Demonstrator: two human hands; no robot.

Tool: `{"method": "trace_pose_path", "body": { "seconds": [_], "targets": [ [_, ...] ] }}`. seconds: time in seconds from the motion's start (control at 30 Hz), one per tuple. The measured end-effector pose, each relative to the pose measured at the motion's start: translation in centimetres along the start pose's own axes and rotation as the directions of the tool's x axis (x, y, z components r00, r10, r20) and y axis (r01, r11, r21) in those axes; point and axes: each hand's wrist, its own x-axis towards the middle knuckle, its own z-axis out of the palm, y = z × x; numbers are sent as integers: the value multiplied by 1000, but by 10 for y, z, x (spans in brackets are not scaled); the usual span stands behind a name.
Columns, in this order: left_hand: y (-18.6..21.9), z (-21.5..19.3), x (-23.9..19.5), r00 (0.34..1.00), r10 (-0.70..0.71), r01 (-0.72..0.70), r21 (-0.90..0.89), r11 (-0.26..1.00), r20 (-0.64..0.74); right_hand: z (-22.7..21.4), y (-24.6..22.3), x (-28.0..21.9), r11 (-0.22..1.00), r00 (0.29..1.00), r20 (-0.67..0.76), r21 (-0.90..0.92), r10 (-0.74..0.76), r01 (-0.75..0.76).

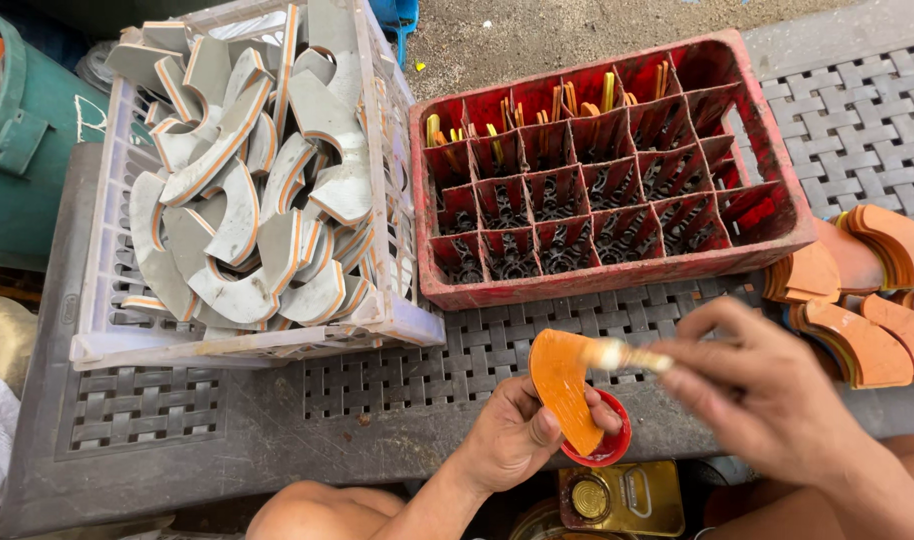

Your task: The person repeatedly picks up curved ceramic pieces, dips a paintbrush into a red container, and applies orange paint to the edges. Painted pieces are placed into a red crate with compartments. The process continues with multiple pieces throughout the clip.

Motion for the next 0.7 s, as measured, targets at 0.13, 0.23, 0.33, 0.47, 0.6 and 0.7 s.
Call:
{"method": "trace_pose_path", "body": {
  "seconds": [0.13, 0.23, 0.33, 0.47, 0.6, 0.7],
  "targets": [
    [1, -2, 0, 1000, -2, 2, -1, 1000, -17, 1, -4, 2, 976, 987, -10, -151, 159, -158],
    [-2, -1, -2, 1000, 0, -1, -13, 1000, -31, -2, -5, 1, 968, 991, -62, -214, 119, -130],
    [-2, -1, 0, 1000, 17, -17, 7, 1000, 1, -4, -5, 3, 990, 1000, 3, -141, 12, -11],
    [-5, 0, -1, 999, 24, -24, -5, 1000, -28, -1, -8, 2, 987, 988, -151, -157, 11, -35],
    [-3, -1, 0, 999, -29, 29, -4, 1000, 14, 3, -12, 8, 994, 992, 59, 9, -111, 110],
    [-5, -2, -1, 999, 5, -4, 4, 1000, -47, 8, -10, 4, 954, 975, -158, -229, 159, -193]
  ]
}}
